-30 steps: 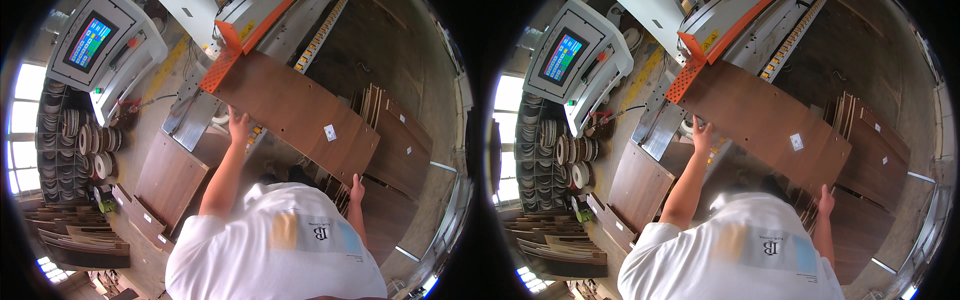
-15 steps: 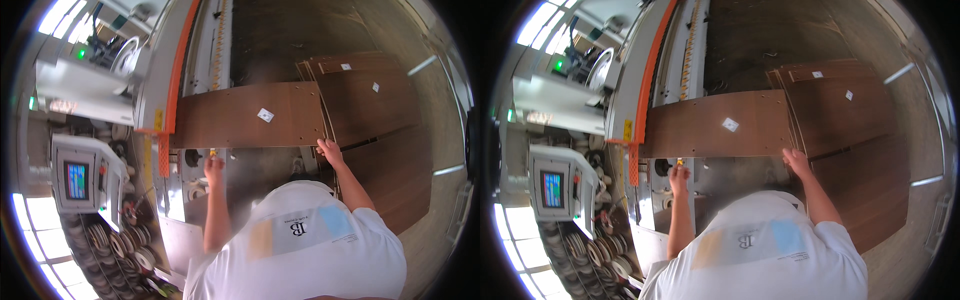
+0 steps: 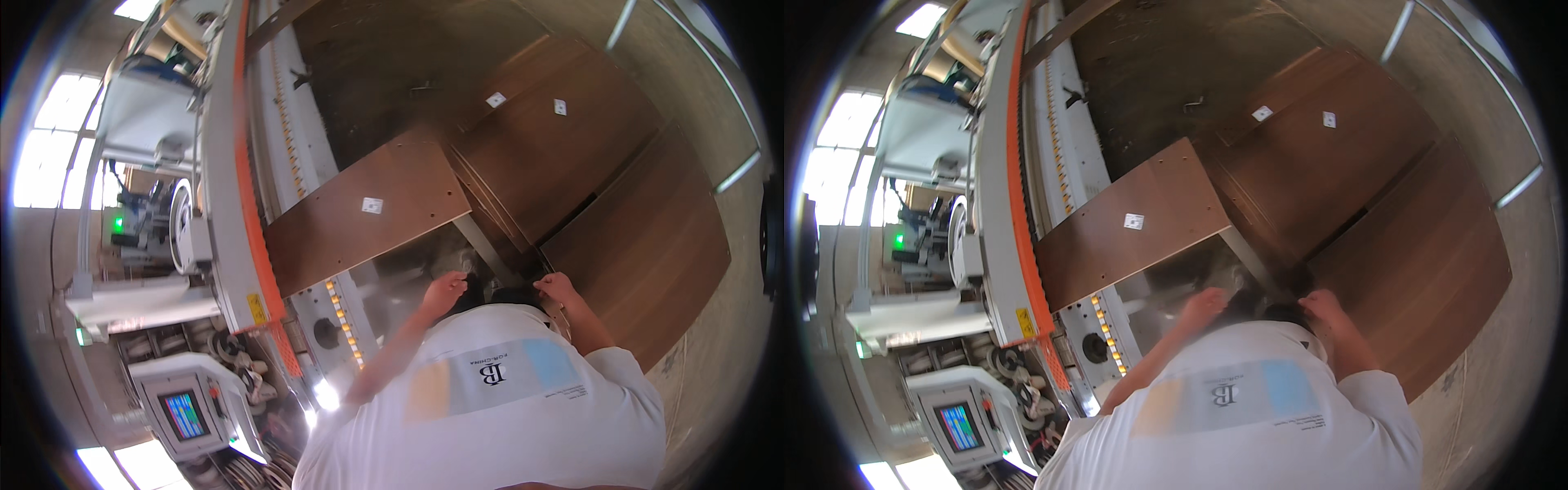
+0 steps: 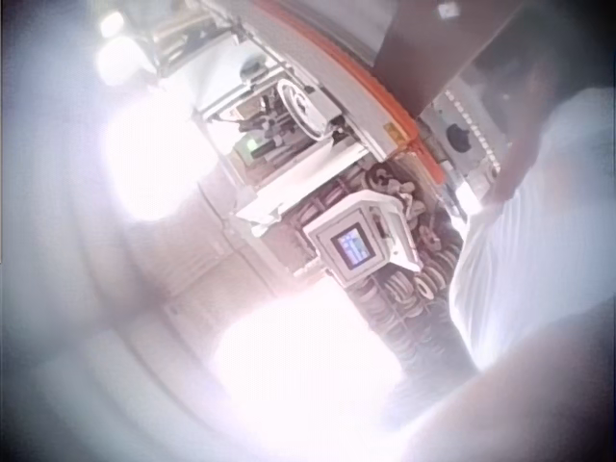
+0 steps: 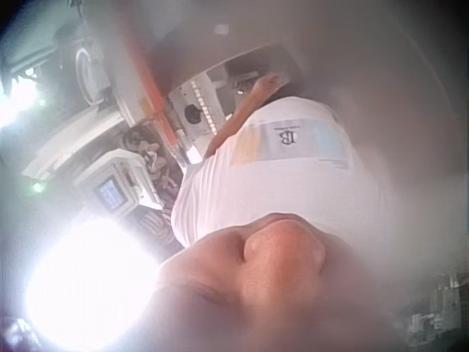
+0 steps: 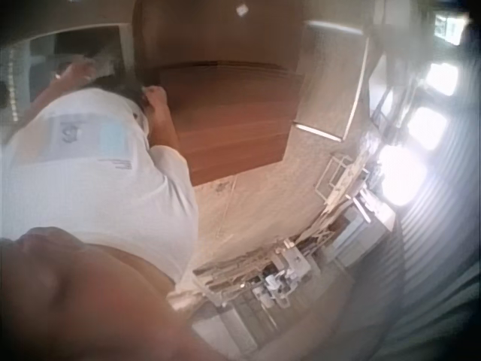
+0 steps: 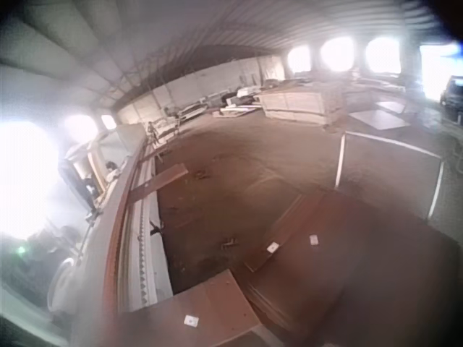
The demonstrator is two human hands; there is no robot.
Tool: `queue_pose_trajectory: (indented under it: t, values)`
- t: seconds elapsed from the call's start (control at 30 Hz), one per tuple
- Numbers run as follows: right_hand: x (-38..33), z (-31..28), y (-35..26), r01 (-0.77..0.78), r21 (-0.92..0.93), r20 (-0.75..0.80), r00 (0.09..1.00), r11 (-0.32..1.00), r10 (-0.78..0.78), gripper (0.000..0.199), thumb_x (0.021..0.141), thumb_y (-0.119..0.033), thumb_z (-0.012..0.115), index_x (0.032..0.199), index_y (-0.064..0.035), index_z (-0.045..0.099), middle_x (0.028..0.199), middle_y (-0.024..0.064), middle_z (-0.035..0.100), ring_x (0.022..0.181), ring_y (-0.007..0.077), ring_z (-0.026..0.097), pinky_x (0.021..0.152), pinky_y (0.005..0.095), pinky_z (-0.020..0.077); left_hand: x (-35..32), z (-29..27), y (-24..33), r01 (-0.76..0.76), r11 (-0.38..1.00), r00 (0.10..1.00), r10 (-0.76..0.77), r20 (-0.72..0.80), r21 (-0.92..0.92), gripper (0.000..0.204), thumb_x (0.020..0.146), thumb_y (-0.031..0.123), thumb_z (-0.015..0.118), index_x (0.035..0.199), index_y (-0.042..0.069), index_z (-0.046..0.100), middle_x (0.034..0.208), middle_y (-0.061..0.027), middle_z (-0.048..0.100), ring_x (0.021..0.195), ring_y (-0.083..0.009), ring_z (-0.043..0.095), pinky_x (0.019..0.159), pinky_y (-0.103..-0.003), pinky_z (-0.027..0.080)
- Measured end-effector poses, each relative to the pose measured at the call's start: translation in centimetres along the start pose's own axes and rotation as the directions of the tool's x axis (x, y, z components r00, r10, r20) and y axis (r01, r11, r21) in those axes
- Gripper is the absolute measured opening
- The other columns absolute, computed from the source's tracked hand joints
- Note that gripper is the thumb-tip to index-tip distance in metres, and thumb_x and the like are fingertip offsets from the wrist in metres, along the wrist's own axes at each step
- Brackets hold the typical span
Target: The person picks up wood panels from a stack and feeds them into an industrial edge-banding machine one by one.
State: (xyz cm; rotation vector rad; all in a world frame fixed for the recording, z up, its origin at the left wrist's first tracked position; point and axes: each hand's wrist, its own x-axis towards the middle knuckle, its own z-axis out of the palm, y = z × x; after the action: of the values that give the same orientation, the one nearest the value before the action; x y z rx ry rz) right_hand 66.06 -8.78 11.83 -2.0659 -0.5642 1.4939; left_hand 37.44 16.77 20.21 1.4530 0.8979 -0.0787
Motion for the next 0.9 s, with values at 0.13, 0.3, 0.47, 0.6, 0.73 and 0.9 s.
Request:
queue_pose_trajectory:
  t: [0.13,0.3,0.47,0.6,0.73,0.9]
  values:
    - [-2.8,1.7,5.8,-0.071,0.293,-0.122,0.986,0.954,0.111,0.029,0.091,-0.024,0.073,0.108,-0.0014,0.072,0.09,0.0077,0.074,0.071,0.0149,0.067,0.063,0.0297,0.0547,6.7,1.8,0.4,-0.263,0.858,0.962,0.199,0.185,0.442,0.033,0.094,0.026,0.065,0.12,0.006,0.065,0.107,-0.0107,0.073,0.099,-0.026,0.07,0.087,-0.037,0.054]
    - [-9.2,8.5,7.5,-0.159,0.917,-0.002,0.915,0.367,0.403,0.035,0.094,-0.027,0.069,0.118,-0.0019,0.07,0.106,0.0113,0.074,0.091,0.0194,0.069,0.079,0.034,0.0547,18.2,3.6,7.4,-0.259,0.792,0.961,0.153,0.23,0.553,0.034,0.092,0.025,0.064,0.121,0.007,0.063,0.106,-0.0137,0.072,0.102,-0.031,0.069,0.088,-0.042,0.054]
    - [-13.2,14.3,6.5,-0.24,0.764,-0.17,0.821,0.599,0.546,0.037,0.094,-0.03,0.068,0.119,-0.0023,0.07,0.107,0.0129,0.074,0.093,0.0214,0.069,0.081,0.0351,0.0543,31.8,4.3,14.4,-0.308,0.697,0.937,0.34,0.079,0.648,0.053,0.092,0.027,0.064,0.139,0.006,0.049,0.134,-0.0189,0.058,0.123,-0.0381,0.055,0.104,-0.05,0.044]
    - [-15.5,17.8,4.6,-0.32,0.677,-0.251,0.747,0.663,0.616,0.039,0.095,-0.032,0.067,0.12,-0.0026,0.07,0.108,0.0141,0.073,0.095,0.0231,0.069,0.083,0.036,0.0539,40.5,3.5,18.9,-0.162,0.561,0.87,0.469,-0.151,0.812,0.068,0.089,0.029,0.069,0.147,0.008,0.041,0.151,-0.0164,0.043,0.137,-0.0368,0.041,0.115,-0.051,0.033]
    - [-17.3,19.5,2.2,-0.363,0.702,-0.249,0.682,0.613,0.688,0.041,0.095,-0.035,0.066,0.12,-0.0029,0.069,0.109,0.0154,0.073,0.097,0.0247,0.069,0.085,0.037,0.0536,46.7,0.5,19.9,-0.011,0.466,0.802,0.532,-0.27,0.884,0.087,0.082,0.039,0.077,0.152,0.009,0.035,0.158,-0.0112,0.036,0.144,-0.0305,0.034,0.118,-0.05,0.027]
    - [-18.3,22.1,1.1,-0.391,0.723,-0.242,0.628,0.569,0.739,0.044,0.095,-0.038,0.065,0.121,-0.0033,0.069,0.111,0.017,0.073,0.1,0.0267,0.069,0.087,0.0381,0.0532,47.6,-2.7,23.3,0.059,0.424,0.934,0.297,-0.2,0.904,0.094,0.075,0.048,0.081,0.149,0.008,0.039,0.152,-0.0117,0.04,0.142,-0.0297,0.037,0.116,-0.049,0.03]
